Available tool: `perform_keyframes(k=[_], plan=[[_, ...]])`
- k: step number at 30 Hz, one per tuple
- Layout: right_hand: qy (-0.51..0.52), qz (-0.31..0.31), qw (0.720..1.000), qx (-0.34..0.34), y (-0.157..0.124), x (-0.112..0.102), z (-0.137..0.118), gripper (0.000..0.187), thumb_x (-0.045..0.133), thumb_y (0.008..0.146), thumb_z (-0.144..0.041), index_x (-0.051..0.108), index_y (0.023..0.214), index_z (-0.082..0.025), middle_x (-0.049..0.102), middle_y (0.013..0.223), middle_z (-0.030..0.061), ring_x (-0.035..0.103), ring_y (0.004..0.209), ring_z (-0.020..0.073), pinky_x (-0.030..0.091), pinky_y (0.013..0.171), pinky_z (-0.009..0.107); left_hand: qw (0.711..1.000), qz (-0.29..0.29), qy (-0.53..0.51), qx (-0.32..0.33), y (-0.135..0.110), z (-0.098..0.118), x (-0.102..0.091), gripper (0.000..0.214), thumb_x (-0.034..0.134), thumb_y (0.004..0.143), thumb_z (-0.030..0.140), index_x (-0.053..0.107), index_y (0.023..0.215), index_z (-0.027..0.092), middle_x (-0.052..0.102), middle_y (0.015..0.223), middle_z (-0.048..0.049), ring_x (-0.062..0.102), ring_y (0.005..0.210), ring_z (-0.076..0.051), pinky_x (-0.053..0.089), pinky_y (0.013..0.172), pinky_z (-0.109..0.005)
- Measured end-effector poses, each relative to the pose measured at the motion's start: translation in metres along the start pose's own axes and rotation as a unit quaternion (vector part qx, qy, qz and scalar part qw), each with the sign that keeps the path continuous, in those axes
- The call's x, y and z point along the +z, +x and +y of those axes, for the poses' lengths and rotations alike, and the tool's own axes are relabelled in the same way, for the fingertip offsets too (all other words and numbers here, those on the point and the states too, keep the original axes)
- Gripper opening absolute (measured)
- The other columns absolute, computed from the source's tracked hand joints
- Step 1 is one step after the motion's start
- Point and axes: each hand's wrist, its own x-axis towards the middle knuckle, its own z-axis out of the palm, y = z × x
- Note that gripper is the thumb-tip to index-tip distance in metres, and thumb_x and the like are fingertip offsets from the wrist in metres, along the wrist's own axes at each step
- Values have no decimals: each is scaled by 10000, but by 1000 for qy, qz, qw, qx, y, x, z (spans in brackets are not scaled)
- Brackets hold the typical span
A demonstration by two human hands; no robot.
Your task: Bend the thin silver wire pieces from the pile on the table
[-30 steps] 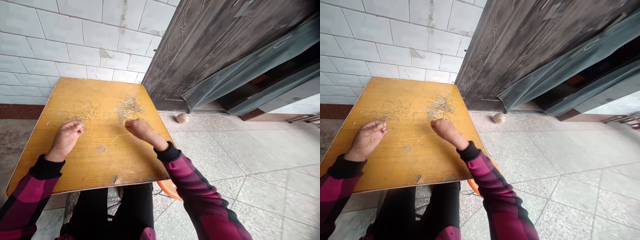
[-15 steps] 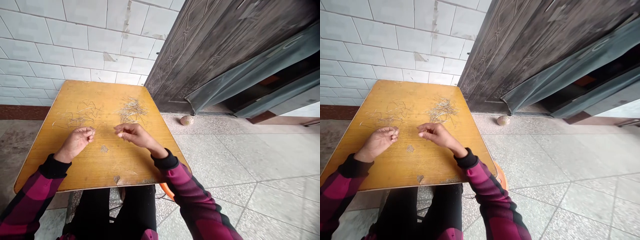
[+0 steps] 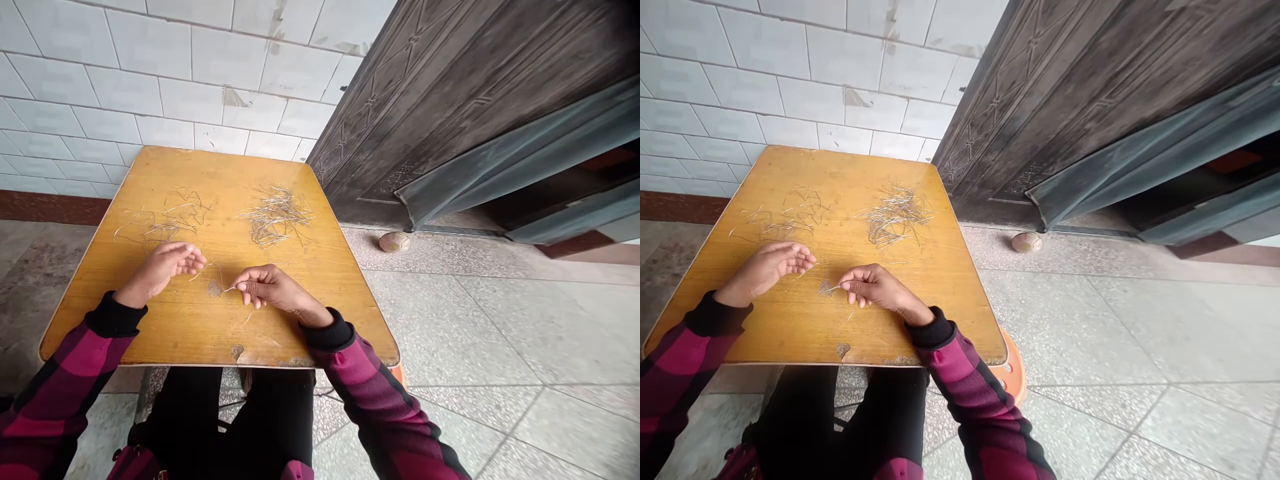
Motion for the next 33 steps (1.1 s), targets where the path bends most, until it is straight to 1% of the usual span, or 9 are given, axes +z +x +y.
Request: perform_keyframes(k=[6, 9, 11, 15, 19, 22, 27, 30, 33], plan=[[-34, -36, 999, -3, 0, -1, 3, 338, 668, 807, -451, 660, 896, -124, 632, 611, -29, 508, 451, 38, 410, 449, 168, 981, -153, 13, -121, -4, -7, 10, 330, 688, 769, 420, 648, 889, 116, 707, 766, -92, 617, 609, -135, 468, 595, -260], [1, -18, 1000, 11, 3, 3, 4, 324, 686, 791, -436, 646, 898, -133, 639, 598, -35, 492, 421, 35, 395, 419, 160, 987, -117, 86, -67, -3, -8, 12, 292, 650, 798, 394, 635, 925, 131, 701, 798, -77, 620, 648, -141, 477, 616, -270], [35, 18, 999, 9, 4, 6, 4, 302, 689, 789, -421, 633, 885, -140, 637, 590, -43, 474, 398, 28, 366, 386, 149, 980, -21, 191, 58, -4, -6, 13, 250, 616, 825, 377, 629, 918, 145, 694, 843, -71, 629, 726, -160, 489, 667, -295], [106, 75, 991, 3, 6, 12, 3, 295, 710, 769, -404, 604, 880, -152, 654, 619, -39, 491, 398, 30, 337, 346, 134, 823, 150, 392, 383, -18, -1, 25, 99, 589, 856, 252, 631, 863, 163, 671, 884, -58, 615, 830, -170, 489, 760, -316], [153, 54, 987, -15, 7, 15, 6, 337, 735, 749, -412, 603, 927, -157, 677, 693, -18, 580, 481, 55, 447, 423, 157, 739, -15, 480, 474, -37, -10, 51, 128, 615, 861, 216, 614, 975, 157, 690, 886, -61, 642, 804, -163, 515, 727, -288], [150, 46, 986, -52, 6, 17, 8, 344, 730, 766, -414, 605, 971, -168, 673, 750, -12, 629, 582, 77, 513, 523, 192, 714, -33, 516, 472, -40, -23, 60, 104, 572, 897, 178, 611, 987, 146, 697, 821, -49, 656, 713, -139, 510, 668, -252], [-92, 75, 976, -183, -3, 15, 4, 268, 596, 894, -408, 637, 1005, -168, 649, 842, 31, 630, 758, 122, 527, 681, 273, 733, 2, 497, 464, -34, -25, 55, 95, 532, 914, 155, 626, 910, 160, 663, 715, -13, 602, 607, -111, 462, 592, -223], [-352, 153, 881, -278, -10, 13, -2, 235, 564, 922, -368, 684, 955, -169, 606, 851, 60, 576, 820, 159, 486, 732, 317, 783, 6, 457, 421, -34, -19, 51, 102, 541, 906, 165, 628, 854, 163, 632, 674, 1, 571, 589, -98, 434, 574, -210], [-463, 191, 798, -335, -15, 12, -6, 242, 550, 927, -365, 691, 881, -173, 609, 927, 99, 549, 923, 211, 462, 786, 372, 868, -35, 373, 326, -35, -13, 49, 110, 550, 901, 195, 621, 823, 164, 626, 656, 10, 582, 598, -95, 442, 590, -207]])
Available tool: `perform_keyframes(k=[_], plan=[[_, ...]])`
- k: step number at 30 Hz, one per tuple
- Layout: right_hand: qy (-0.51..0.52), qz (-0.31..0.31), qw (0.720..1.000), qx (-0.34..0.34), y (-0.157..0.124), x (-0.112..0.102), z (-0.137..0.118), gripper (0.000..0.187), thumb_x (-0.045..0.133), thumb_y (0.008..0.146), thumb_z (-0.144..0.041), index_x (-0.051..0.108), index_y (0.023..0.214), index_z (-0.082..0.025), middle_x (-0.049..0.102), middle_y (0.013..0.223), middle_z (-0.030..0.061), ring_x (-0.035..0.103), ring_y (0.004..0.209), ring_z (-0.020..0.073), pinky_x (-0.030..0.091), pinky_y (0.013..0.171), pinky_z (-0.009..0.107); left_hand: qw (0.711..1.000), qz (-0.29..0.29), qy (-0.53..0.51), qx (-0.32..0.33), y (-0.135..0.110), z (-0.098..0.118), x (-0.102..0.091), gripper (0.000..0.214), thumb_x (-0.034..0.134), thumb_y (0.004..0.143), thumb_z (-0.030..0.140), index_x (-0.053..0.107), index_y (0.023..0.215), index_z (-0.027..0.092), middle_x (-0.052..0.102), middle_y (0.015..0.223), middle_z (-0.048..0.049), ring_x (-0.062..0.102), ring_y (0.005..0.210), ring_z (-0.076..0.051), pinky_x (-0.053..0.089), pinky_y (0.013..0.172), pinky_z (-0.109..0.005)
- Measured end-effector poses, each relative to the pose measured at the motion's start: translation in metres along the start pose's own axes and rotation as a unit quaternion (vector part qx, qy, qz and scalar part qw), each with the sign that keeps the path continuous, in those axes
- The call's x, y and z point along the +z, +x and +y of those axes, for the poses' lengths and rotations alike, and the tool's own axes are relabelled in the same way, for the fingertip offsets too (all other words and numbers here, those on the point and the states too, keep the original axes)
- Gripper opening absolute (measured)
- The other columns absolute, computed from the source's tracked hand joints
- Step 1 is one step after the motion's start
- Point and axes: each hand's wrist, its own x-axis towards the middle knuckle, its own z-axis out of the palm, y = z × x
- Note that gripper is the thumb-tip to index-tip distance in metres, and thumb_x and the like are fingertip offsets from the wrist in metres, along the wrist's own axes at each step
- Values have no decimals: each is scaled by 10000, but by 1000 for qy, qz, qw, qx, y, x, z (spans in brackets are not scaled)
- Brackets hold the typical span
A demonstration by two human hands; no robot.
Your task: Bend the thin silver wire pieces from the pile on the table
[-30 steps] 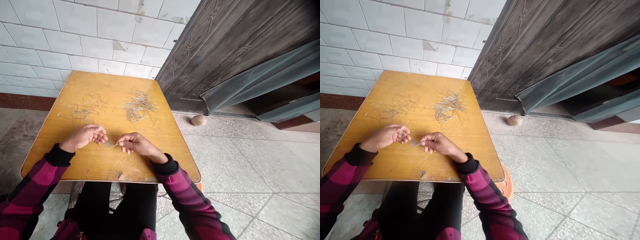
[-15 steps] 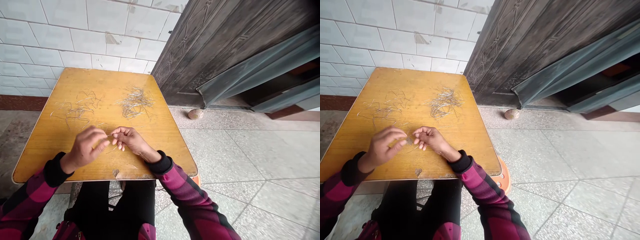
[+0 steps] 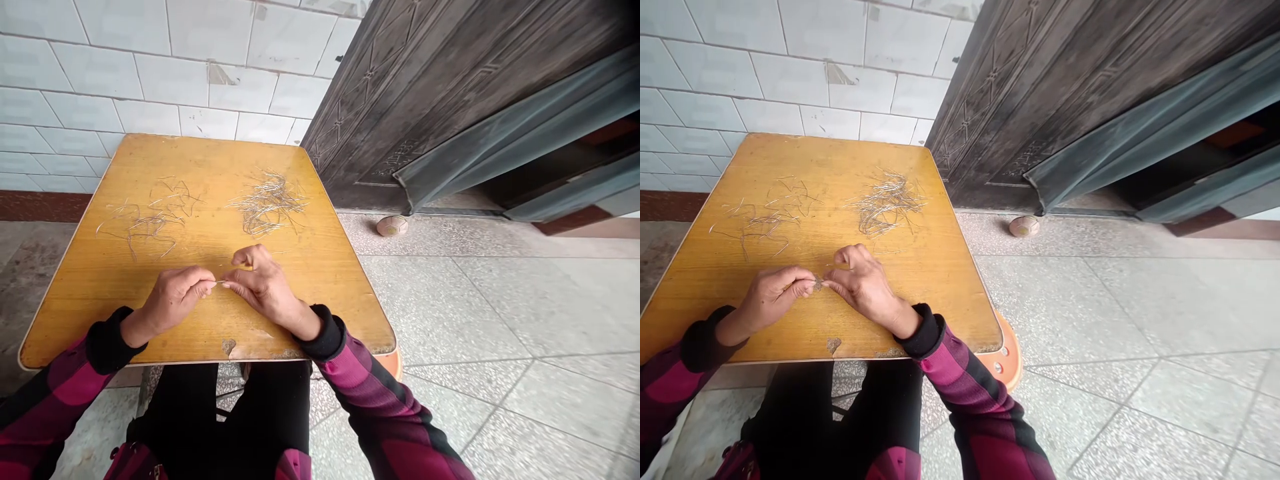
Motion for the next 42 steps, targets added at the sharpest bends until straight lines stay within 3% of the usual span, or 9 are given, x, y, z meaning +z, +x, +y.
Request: perform_keyframes(k=[2, 6, 9, 13, 22, 27, 32, 38, 42], plan=[[24, -11, 999, -32, 1, -2, -2, 234, 530, 939, -343, 668, 866, -168, 632, 951, 97, 560, 955, 210, 462, 827, 376, 986, -65, -127, -85, 1, 1, -3, 160, 535, 912, 234, 605, 787, 161, 633, 647, 9, 590, 579, -95, 452, 585, -211], [127, -44, 991, -5, 1, -1, -7, 189, 502, 960, -256, 637, 889, -146, 629, 755, 38, 587, 722, 131, 485, 686, 264, 886, -192, -357, -224, 5, -3, -7, 213, 539, 911, 304, 604, 785, 146, 662, 651, -10, 595, 530, -100, 460, 561, -227], [145, -21, 989, 15, 0, 0, -8, 173, 524, 951, -255, 652, 905, -148, 650, 777, 41, 606, 717, 122, 489, 671, 245, 827, -218, -441, -273, 6, -7, -7, 207, 588, 883, 340, 625, 851, 139, 689, 681, -32, 614, 552, -113, 467, 578, -239], [153, 7, 988, 26, 1, -1, -7, 159, 552, 936, -282, 663, 948, -169, 685, 831, 46, 639, 746, 128, 504, 688, 252, 801, -189, -494, -281, 6, -8, -8, 247, 646, 841, 393, 623, 831, 147, 673, 623, -21, 587, 512, -108, 448, 555, -238], [120, -47, 980, 154, -1, 2, 3, 222, 560, 915, -334, 631, 1049, -172, 651, 737, 22, 595, 616, 125, 486, 627, 263, 831, -76, -454, -311, 14, -13, -8, 251, 693, 774, 382, 602, 780, 148, 648, 622, -19, 551, 520, -102, 415, 523, -229], [341, -172, 884, 269, -6, 20, -2, 243, 562, 903, -340, 563, 1063, -158, 604, 683, -31, 578, 475, 75, 470, 498, 204, 935, -61, -246, -249, 15, -28, -8, 192, 601, 834, 322, 619, 768, 143, 667, 686, -23, 574, 574, -105, 452, 586, -239], [470, -224, 792, 320, -12, 36, -5, 284, 572, 889, -356, 529, 1088, -159, 593, 680, -44, 579, 478, 69, 486, 466, 190, 956, -125, -157, -214, 14, -36, -7, 204, 561, 848, 312, 635, 758, 145, 647, 665, -13, 550, 532, -91, 433, 532, -217], [229, -160, 925, 256, -12, 32, 1, 446, 710, 794, -231, 486, 1175, -173, 581, 647, -70, 532, 497, 73, 416, 513, 196, 929, -131, -190, -290, 15, -30, -2, 187, 565, 837, 299, 607, 734, 148, 658, 653, -22, 559, 503, -92, 406, 460, -193], [79, -186, 960, 193, -13, 26, -1, 231, 724, 793, -253, 563, 936, -169, 576, 639, -51, 507, 529, 81, 343, 526, 208, 888, -129, -280, -343, 18, -30, -2, 179, 611, 812, 284, 598, 712, 136, 662, 662, -31, 561, 509, -87, 438, 478, -199]])
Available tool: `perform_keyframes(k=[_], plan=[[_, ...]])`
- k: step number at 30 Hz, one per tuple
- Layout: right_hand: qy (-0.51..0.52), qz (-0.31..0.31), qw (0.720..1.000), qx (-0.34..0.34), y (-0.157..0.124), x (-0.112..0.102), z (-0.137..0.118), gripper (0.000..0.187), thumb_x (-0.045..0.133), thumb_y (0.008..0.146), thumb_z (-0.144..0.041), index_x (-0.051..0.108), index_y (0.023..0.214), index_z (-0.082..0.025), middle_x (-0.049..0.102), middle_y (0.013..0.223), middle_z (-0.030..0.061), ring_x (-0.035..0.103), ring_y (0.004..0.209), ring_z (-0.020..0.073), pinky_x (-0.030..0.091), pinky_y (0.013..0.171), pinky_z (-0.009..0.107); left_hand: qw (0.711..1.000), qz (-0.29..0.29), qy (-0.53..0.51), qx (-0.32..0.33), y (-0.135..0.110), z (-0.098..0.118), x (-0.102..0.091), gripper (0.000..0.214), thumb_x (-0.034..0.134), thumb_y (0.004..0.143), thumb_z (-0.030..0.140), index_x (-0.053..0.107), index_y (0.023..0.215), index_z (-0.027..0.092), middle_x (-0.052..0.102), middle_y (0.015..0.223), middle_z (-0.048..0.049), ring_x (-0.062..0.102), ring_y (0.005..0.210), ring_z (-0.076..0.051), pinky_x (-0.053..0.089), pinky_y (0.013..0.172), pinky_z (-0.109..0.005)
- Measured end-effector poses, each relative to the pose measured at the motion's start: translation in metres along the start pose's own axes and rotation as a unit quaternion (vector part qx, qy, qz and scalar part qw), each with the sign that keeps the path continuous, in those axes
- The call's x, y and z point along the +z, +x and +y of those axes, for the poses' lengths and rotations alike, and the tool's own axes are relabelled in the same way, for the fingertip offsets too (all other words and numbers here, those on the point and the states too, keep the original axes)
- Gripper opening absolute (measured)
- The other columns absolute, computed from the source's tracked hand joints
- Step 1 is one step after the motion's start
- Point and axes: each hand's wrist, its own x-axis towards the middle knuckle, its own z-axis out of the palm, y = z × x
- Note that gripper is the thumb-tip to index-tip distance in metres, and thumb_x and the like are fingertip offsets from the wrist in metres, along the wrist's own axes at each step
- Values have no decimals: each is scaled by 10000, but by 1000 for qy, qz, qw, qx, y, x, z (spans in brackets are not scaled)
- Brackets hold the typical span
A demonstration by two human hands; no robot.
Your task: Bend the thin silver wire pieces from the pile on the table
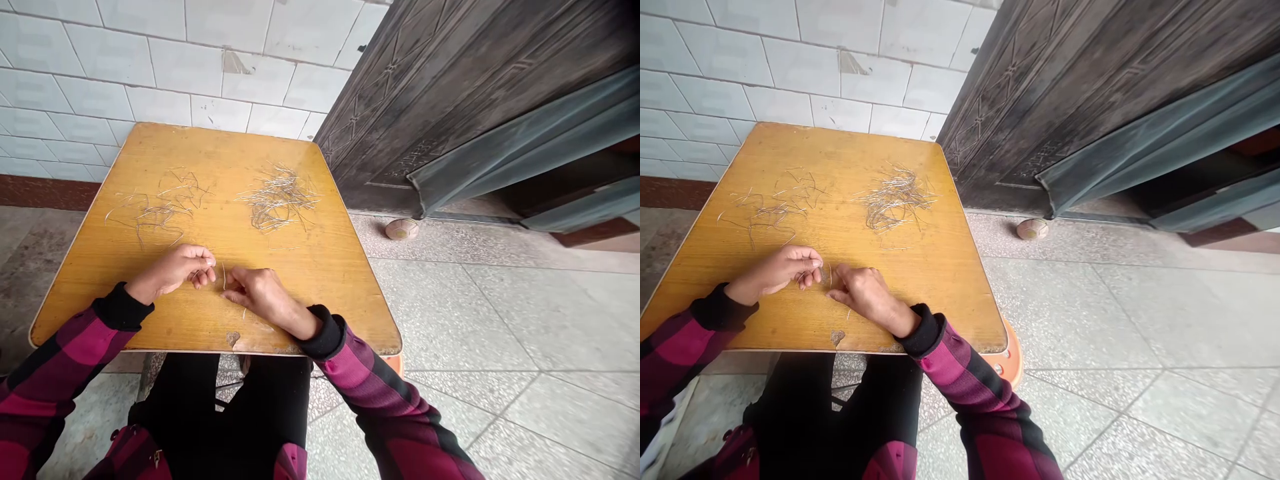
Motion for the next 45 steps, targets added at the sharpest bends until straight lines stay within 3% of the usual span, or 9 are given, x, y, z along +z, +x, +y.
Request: perform_keyframes(k=[2, 5, 9, 14, 20, 26, 32, 36, 45], plan=[[-68, -5, 997, -36, -2, -1, -2, 133, 665, 851, -264, 577, 834, -166, 574, 646, -32, 498, 545, 83, 307, 533, 220, 997, -6, -68, -25, 2, 0, -3, 158, 649, 786, 271, 599, 730, 132, 667, 668, -36, 558, 506, -82, 440, 473, -193], [-140, -13, 984, -114, -4, -3, -3, 186, 531, 943, -271, 603, 807, -165, 577, 690, -4, 485, 575, 90, 273, 544, 243, 987, -39, -143, -66, 4, 0, -8, 163, 693, 753, 261, 612, 747, 120, 658, 648, -42, 539, 479, -70, 411, 434, -170], [-146, -23, 973, -178, -4, -3, -3, 293, 428, 991, -297, 613, 810, -159, 575, 737, 12, 457, 585, 91, 280, 551, 250, 975, -107, -167, -104, 6, 2, -13, 202, 691, 767, 298, 640, 712, 111, 633, 590, -37, 507, 421, -61, 360, 369, -157], [-145, -22, 964, -220, -3, 0, -3, 293, 428, 988, -296, 613, 807, -158, 565, 739, 12, 453, 599, 96, 298, 559, 249, 969, -140, -158, -127, 6, 1, -12, 216, 675, 774, 309, 648, 678, 118, 597, 503, -22, 456, 341, -56, 308, 314, -152], [-256, 100, 945, -178, -5, -5, -7, 319, 431, 971, -285, 625, 751, -160, 579, 693, 45, 486, 645, 144, 319, 596, 286, 968, -56, -220, -109, 7, 2, -7, 214, 660, 812, 249, 587, 652, 127, 543, 499, 10, 424, 361, -36, 333, 336, -132], [-286, 131, 929, -195, -1, -5, -3, 284, 395, 968, -178, 591, 763, -175, 578, 622, 24, 517, 660, 154, 392, 827, 337, 961, -21, -255, -108, 7, 3, -5, 209, 657, 809, 226, 570, 648, 126, 538, 512, 9, 422, 368, -33, 322, 336, -130], [-260, 87, 954, -125, -1, 7, 4, 283, 348, 971, -185, 552, 777, -170, 492, 546, -4, 394, 507, 130, 369, 629, 287, 959, 4, -255, -119, 5, 5, -3, 193, 636, 810, 197, 567, 645, 123, 508, 490, 21, 394, 355, -30, 293, 338, -135], [-198, 54, 977, -63, -4, 11, 2, 256, 343, 989, -252, 576, 937, -162, 535, 588, 5, 428, 500, 134, 317, 519, 266, 951, 41, -281, -121, 5, 8, -6, 197, 613, 808, 158, 551, 625, 125, 476, 473, 32, 375, 356, -24, 259, 334, -126], [-183, 20, 979, -92, -16, 15, -1, 315, 361, 979, -227, 602, 1145, -110, 631, 660, 48, 545, 540, 134, 385, 523, 250, 945, 67, -281, -156, 5, 12, -11, 222, 569, 836, 112, 547, 615, 117, 460, 469, 37, 377, 351, -22, 267, 317, -114]])
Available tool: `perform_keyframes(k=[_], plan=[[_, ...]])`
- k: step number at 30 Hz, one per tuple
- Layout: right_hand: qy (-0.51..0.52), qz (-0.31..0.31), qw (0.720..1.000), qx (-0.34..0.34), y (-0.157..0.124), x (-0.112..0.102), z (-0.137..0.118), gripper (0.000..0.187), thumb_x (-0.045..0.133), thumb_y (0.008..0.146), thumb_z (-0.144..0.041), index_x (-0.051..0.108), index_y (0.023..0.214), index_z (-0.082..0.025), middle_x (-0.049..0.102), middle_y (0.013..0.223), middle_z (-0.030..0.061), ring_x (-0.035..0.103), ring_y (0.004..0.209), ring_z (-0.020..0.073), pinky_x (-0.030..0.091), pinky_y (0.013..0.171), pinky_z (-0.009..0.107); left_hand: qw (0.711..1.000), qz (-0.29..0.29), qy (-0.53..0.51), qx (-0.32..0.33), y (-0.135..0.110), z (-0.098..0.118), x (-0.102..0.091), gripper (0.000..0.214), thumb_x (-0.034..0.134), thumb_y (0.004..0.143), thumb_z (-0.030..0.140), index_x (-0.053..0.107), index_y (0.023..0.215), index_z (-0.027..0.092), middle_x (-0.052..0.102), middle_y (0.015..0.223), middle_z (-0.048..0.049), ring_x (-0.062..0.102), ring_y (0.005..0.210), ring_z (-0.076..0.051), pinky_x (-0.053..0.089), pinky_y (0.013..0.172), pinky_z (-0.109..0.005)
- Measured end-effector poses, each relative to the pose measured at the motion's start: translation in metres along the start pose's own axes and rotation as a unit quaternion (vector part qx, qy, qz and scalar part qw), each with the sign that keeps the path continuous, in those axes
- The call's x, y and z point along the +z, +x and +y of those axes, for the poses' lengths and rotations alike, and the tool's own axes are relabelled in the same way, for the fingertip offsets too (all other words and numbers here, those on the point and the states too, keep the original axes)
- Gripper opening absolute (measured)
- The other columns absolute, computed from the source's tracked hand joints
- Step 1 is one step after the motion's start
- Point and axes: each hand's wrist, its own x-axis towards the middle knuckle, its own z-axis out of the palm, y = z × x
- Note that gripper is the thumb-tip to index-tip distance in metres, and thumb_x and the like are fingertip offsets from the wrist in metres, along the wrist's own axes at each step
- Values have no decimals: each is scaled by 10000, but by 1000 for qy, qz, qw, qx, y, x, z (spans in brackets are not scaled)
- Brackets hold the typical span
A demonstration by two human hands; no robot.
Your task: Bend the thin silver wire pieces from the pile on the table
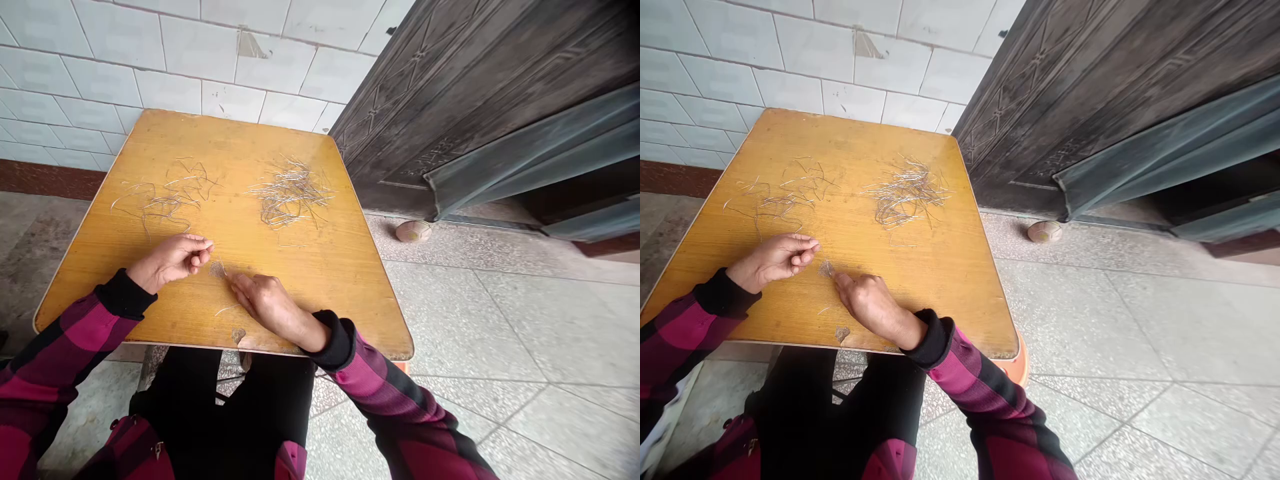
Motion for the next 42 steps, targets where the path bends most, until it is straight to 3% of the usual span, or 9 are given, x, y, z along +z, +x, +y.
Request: perform_keyframes(k=[8, 14, 23, 32, 37, 42], plan=[[3, 3, 999, -42, -9, -6, -10, 305, 424, 925, -156, 616, 1158, -111, 622, 594, 6, 500, 484, 117, 355, 489, 243, 1000, 14, 0, 2, -2, 6, -2, 277, 523, 877, 90, 536, 602, 112, 451, 450, 36, 390, 339, -22, 290, 317, -103], [-26, -16, 996, -80, -12, -12, -12, 309, 466, 911, -136, 607, 1184, -93, 663, 719, 39, 508, 528, 110, 350, 516, 249, 999, -6, 37, -15, 2, 7, -6, 323, 457, 909, 73, 558, 603, 95, 459, 450, 25, 376, 325, -15, 286, 308, -97], [-93, -64, 969, -220, -7, -18, -14, 230, 415, 974, -125, 625, 1056, -79, 604, 812, 72, 542, 715, 157, 374, 628, 312, 989, -51, 134, -20, 8, 2, 5, 248, 594, 839, 101, 553, 594, 108, 510, 485, 13, 406, 368, -23, 316, 339, -108], [-90, -61, 966, -236, -6, -13, -23, 275, 360, 993, -133, 626, 1045, -87, 624, 879, 78, 538, 787, 172, 386, 660, 323, 963, -113, 242, -35, 19, -2, 20, 228, 535, 806, 111, 602, 588, 110, 599, 531, -40, 491, 417, -72, 373, 392, -174], [-108, -65, 962, -242, -4, -10, -28, 265, 374, 980, -109, 637, 1002, -84, 631, 918, 95, 540, 827, 184, 403, 682, 326, 960, -106, 257, -40, 18, -1, 25, 219, 541, 787, 119, 587, 573, 115, 601, 525, -40, 492, 415, -76, 385, 410, -185], [-126, -30, 953, -273, -4, -4, -33, 254, 415, 959, -93, 653, 869, -96, 623, 850, 76, 519, 743, 168, 392, 658, 329, 955, -108, 274, -40, 15, 0, 29, 186, 555, 740, 103, 583, 557, 116, 604, 528, -41, 490, 416, -76, 389, 419, -193]])
